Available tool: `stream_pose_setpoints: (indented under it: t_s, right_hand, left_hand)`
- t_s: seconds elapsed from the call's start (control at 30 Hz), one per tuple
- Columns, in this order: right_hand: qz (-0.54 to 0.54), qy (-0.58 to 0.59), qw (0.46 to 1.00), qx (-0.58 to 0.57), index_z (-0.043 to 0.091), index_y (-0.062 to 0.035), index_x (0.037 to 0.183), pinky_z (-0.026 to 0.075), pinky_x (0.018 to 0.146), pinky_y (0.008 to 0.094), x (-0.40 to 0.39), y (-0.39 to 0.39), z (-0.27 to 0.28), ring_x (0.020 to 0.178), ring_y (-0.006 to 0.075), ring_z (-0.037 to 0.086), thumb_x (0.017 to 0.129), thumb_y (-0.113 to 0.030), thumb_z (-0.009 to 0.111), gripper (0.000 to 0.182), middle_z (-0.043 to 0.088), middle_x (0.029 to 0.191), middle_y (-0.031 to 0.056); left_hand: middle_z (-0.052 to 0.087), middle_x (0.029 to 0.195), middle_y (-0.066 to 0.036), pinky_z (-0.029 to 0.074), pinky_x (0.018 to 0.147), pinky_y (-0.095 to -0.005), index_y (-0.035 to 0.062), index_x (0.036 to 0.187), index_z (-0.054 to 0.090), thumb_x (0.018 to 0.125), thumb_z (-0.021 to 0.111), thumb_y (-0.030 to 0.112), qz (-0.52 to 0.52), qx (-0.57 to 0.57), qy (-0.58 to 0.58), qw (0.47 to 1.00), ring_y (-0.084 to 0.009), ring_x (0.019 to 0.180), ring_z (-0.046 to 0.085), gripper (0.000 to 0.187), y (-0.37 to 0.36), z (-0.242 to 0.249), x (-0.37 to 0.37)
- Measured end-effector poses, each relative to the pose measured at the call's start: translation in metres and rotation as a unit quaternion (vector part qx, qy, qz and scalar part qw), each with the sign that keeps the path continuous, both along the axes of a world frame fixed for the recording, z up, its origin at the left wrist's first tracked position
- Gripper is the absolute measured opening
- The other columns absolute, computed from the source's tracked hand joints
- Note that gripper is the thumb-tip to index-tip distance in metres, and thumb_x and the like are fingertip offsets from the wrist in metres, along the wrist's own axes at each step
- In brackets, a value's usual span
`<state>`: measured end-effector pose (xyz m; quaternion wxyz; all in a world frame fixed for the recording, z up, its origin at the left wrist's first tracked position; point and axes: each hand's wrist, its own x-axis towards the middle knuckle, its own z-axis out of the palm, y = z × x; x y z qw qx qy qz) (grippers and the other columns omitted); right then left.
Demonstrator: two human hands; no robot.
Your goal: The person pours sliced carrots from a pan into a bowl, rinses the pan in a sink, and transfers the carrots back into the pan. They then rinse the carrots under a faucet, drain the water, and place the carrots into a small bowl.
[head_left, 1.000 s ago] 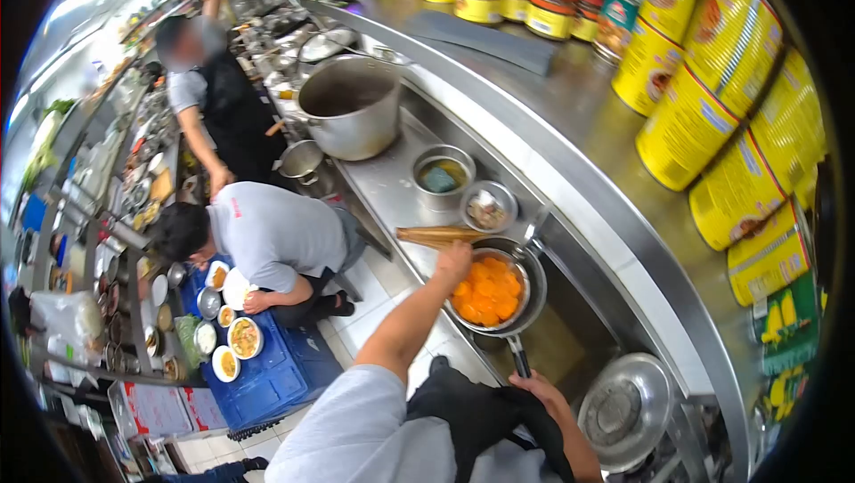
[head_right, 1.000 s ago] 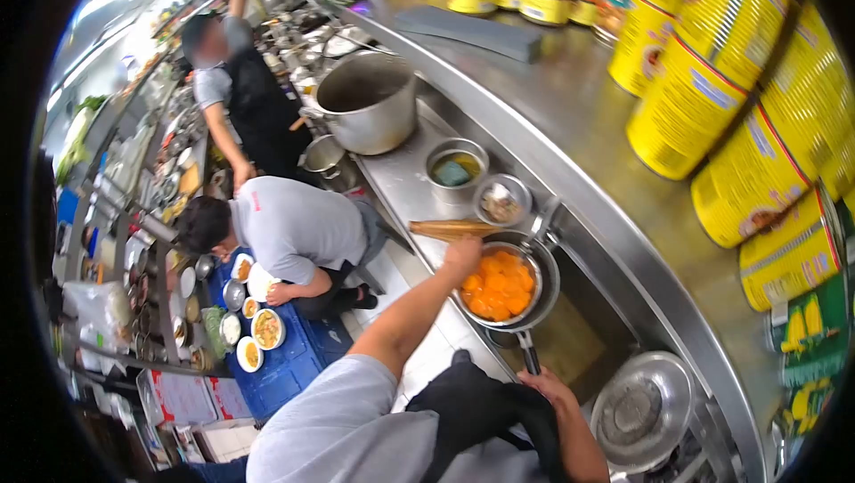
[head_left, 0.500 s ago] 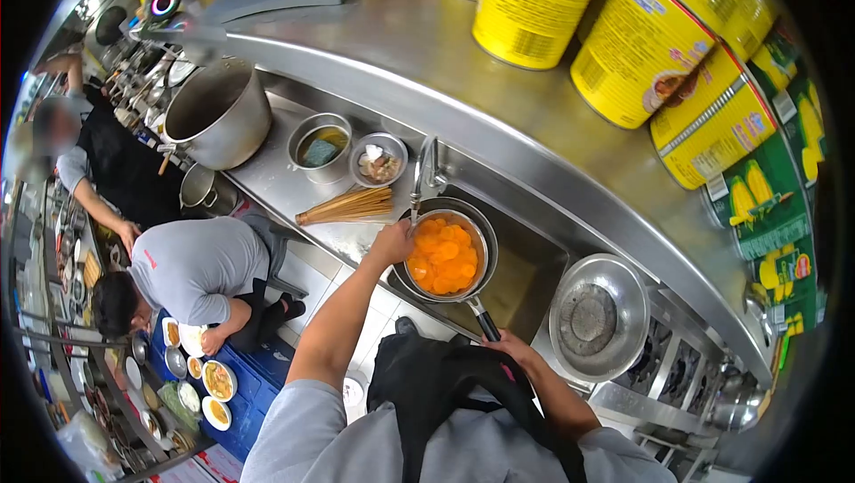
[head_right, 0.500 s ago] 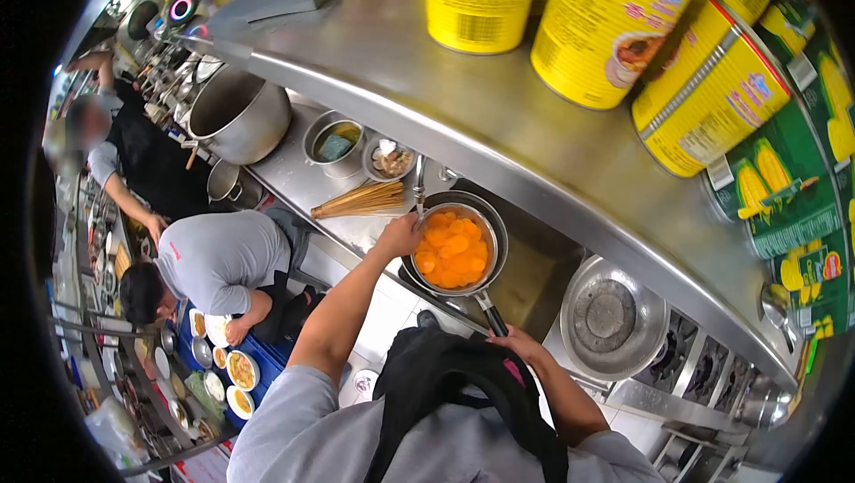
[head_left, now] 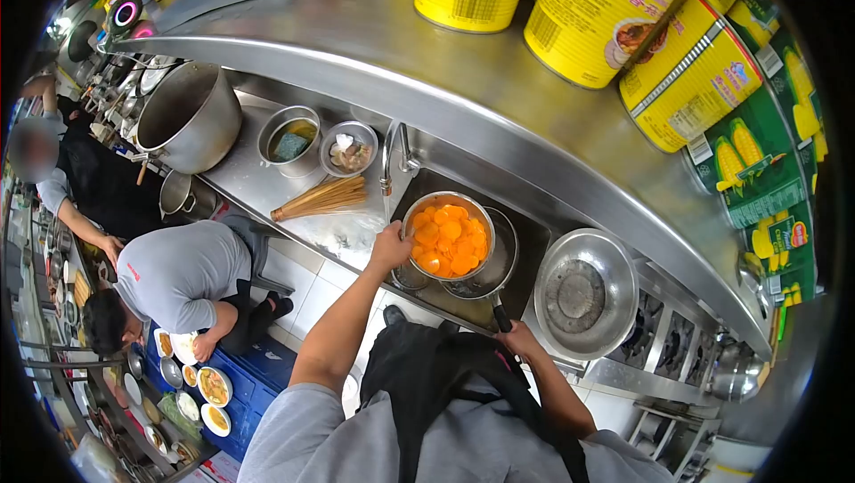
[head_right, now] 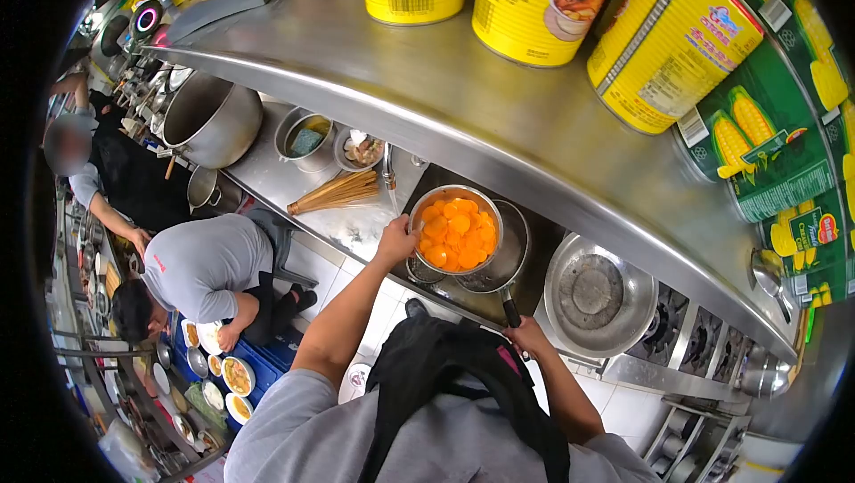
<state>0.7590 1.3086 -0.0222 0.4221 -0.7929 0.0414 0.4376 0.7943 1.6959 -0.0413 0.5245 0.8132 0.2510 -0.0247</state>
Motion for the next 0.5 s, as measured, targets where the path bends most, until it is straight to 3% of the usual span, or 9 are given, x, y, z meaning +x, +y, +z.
stream_pose_setpoints:
  t_s: [0.13,0.2,0.23,0.3,0.33,0.4,0.5]
  right_hand:
    - [0.021,-0.037,0.997,-0.062,0.056,-0.0020,0.078,0.042,0.039,0.0311,0.003,0.000,0.004,0.042,0.0145,0.054,0.078,-0.013,0.070,0.018,0.057,0.058,0.0064]
    - [0.073,-0.067,0.987,-0.124,0.059,0.0015,0.082,0.051,0.049,0.0375,0.001,-0.010,-0.009,0.051,0.0252,0.064,0.077,-0.014,0.069,0.019,0.064,0.067,0.0156]
    - [0.071,-0.066,0.988,-0.124,0.059,0.0015,0.082,0.051,0.049,0.0375,-0.003,-0.016,-0.014,0.051,0.0252,0.064,0.077,-0.014,0.069,0.019,0.064,0.067,0.0156]
    - [0.120,-0.236,0.953,-0.145,0.062,0.0011,0.093,0.056,0.068,0.0460,-0.012,-0.022,-0.021,0.071,0.0381,0.069,0.075,-0.014,0.066,0.024,0.068,0.082,0.0242]
    - [0.119,-0.236,0.954,-0.143,0.062,0.0011,0.093,0.056,0.068,0.0460,-0.016,-0.025,-0.024,0.071,0.0381,0.069,0.075,-0.014,0.066,0.024,0.068,0.082,0.0242]
    - [0.111,-0.268,0.930,-0.224,0.063,-0.0025,0.103,0.054,0.082,0.0520,-0.020,-0.022,-0.022,0.087,0.0447,0.067,0.076,-0.012,0.065,0.028,0.068,0.091,0.0263]
    - [0.093,-0.253,0.923,-0.275,0.059,-0.0039,0.106,0.053,0.082,0.0537,-0.023,-0.012,0.013,0.088,0.0449,0.066,0.078,-0.014,0.066,0.031,0.068,0.089,0.0266]
  left_hand:
    - [0.065,0.082,-0.021,0.058,0.050,-0.0392,-0.0035,0.087,0.053,0.085,0.062,0.015,0.041,-0.061,-0.003,0.997,-0.0288,0.064,0.071,0.020,-0.002,0.012,-0.004]
    - [0.065,0.082,-0.020,0.059,0.049,-0.0381,-0.0044,0.089,0.054,0.085,0.062,0.014,0.050,-0.076,-0.011,0.996,-0.0288,0.065,0.071,0.020,-0.002,0.005,-0.008]
    - [0.065,0.083,-0.019,0.060,0.049,-0.0369,-0.0053,0.092,0.055,0.086,0.061,0.013,0.064,-0.092,-0.018,0.994,-0.0289,0.066,0.071,0.020,-0.003,0.000,-0.011]
    - [0.065,0.083,-0.019,0.061,0.049,-0.0362,-0.0056,0.093,0.056,0.086,0.061,0.012,0.066,-0.096,-0.005,0.993,-0.0279,0.066,0.071,0.020,-0.005,0.000,-0.016]
    - [0.065,0.083,-0.018,0.061,0.049,-0.0355,-0.0059,0.094,0.056,0.086,0.061,0.011,0.071,-0.099,0.008,0.993,-0.0269,0.066,0.071,0.019,-0.004,0.000,-0.018]
    - [0.065,0.083,-0.017,0.061,0.049,-0.0352,-0.0064,0.094,0.057,0.086,0.061,0.011,0.071,-0.108,0.016,0.992,-0.0268,0.066,0.071,0.020,-0.005,0.002,-0.024]
    - [0.065,0.082,-0.018,0.060,0.048,-0.0339,-0.0077,0.094,0.057,0.086,0.060,0.010,0.072,-0.125,0.020,0.989,-0.0253,0.066,0.071,0.020,-0.008,0.006,-0.033]
